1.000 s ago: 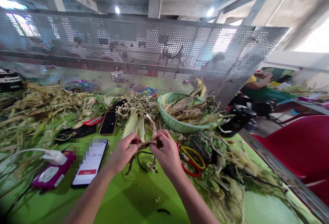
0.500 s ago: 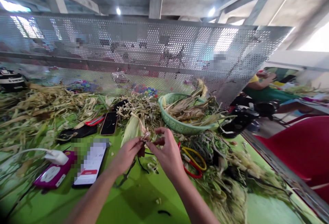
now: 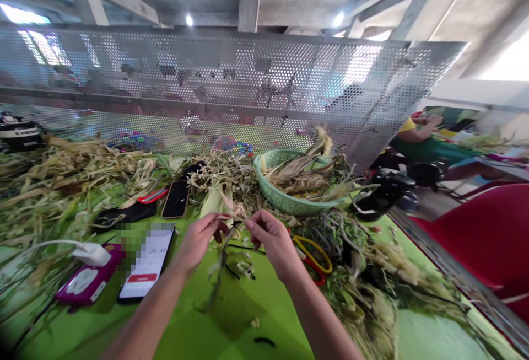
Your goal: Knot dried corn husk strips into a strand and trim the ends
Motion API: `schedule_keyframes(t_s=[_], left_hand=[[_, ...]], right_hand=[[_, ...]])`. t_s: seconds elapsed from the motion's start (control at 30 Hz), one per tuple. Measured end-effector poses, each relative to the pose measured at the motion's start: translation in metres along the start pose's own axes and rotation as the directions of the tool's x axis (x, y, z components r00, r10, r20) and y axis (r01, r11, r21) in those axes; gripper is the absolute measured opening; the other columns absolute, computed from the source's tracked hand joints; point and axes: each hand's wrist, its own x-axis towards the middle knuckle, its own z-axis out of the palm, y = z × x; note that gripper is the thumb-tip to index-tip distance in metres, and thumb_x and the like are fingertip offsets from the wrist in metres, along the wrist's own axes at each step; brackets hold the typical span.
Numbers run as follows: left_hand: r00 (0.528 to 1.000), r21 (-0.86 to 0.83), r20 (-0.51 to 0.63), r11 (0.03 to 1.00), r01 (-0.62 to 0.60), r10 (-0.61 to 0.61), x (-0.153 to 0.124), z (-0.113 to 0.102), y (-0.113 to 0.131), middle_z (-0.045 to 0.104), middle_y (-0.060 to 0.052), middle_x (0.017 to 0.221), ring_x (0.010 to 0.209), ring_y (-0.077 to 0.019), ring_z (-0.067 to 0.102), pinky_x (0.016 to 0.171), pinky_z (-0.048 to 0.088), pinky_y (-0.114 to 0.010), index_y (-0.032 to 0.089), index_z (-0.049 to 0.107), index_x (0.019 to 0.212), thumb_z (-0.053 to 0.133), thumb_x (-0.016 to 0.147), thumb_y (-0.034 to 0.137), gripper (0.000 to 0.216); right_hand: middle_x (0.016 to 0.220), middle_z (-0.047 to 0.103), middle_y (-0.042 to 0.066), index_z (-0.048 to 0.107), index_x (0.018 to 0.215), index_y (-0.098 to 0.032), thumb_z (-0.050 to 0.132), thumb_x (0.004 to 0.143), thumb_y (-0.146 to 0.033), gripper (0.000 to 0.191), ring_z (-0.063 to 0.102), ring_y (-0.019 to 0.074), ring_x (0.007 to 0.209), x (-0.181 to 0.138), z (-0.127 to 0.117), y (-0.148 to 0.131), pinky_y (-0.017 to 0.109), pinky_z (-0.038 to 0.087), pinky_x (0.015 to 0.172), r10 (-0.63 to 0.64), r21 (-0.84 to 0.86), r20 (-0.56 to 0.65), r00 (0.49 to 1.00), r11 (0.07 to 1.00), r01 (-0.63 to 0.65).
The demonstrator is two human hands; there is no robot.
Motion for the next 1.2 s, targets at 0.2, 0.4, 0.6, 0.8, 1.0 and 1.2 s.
schedule_keyframes(t_s=[0.2,0.4,0.6,0.8,1.0,1.2], left_hand=[[0.993,0.375,0.067,0.919,-0.118,0.100,-0.001,-0.002,0.000,0.067,-0.008,0.100,0.095,-0.0222,0.057,0.088,0.042,-0.034,0.019,0.067,0.106,0.042,0.090,0.028,0.031],[0.963,0.523,0.074,0.812,-0.257,0.258,-0.004,0.008,0.003,0.062,-0.008,0.104,0.101,-0.0222,0.052,0.092,0.040,-0.037,0.020,0.064,0.102,0.042,0.090,0.023,0.025],[0.968,0.374,0.029,0.895,-0.242,0.249,-0.005,0.008,0.003,0.056,-0.008,0.103,0.096,-0.0188,0.053,0.089,0.041,-0.033,0.018,0.063,0.095,0.039,0.092,0.022,0.025],[0.978,0.259,0.041,0.943,-0.209,0.205,-0.007,-0.002,0.014,0.062,-0.006,0.101,0.097,-0.0189,0.056,0.090,0.042,-0.031,0.019,0.070,0.095,0.049,0.088,0.023,0.022],[0.970,0.273,0.032,0.931,-0.242,0.242,-0.005,-0.005,0.014,0.066,-0.007,0.104,0.100,-0.0199,0.058,0.092,0.043,-0.031,0.021,0.070,0.102,0.051,0.089,0.033,0.026],[0.973,0.333,0.052,0.914,-0.231,0.227,-0.004,0.006,0.006,0.062,-0.007,0.099,0.095,-0.0195,0.056,0.088,0.043,-0.030,0.020,0.067,0.091,0.044,0.091,0.031,0.025]], right_hand=[[0.064,0.051,-0.003,0.053,0.071,-0.018,0.064,0.080,-0.043,0.029,0.047,0.0120,0.061,0.000,-0.002,-0.007,0.024,0.041,0.059,-0.070,-0.007,-0.019,0.997,0.998,0.070],[0.062,0.042,-0.005,0.050,0.071,-0.019,0.063,0.081,-0.044,0.029,0.039,0.0109,0.057,-0.001,0.003,0.001,0.022,0.033,0.051,-0.053,-0.145,0.058,0.997,0.988,0.061],[0.064,0.039,-0.004,0.049,0.069,-0.019,0.062,0.081,-0.045,0.031,0.037,0.0119,0.062,-0.001,0.007,0.002,0.023,0.032,0.057,-0.100,-0.198,0.049,0.994,0.974,0.108],[0.065,0.039,-0.004,0.050,0.070,-0.018,0.063,0.081,-0.043,0.030,0.036,0.0116,0.062,-0.001,-0.001,-0.005,0.023,0.030,0.057,-0.107,-0.166,0.007,0.994,0.980,0.106],[0.064,0.040,-0.003,0.050,0.070,-0.018,0.063,0.081,-0.043,0.030,0.036,0.0116,0.061,-0.001,-0.005,-0.007,0.023,0.030,0.055,-0.126,-0.178,-0.029,0.992,0.977,0.119],[0.065,0.039,-0.003,0.049,0.070,-0.019,0.064,0.080,-0.044,0.030,0.036,0.0117,0.062,-0.001,0.002,-0.002,0.022,0.032,0.055,-0.102,-0.142,-0.001,0.995,0.985,0.100]])
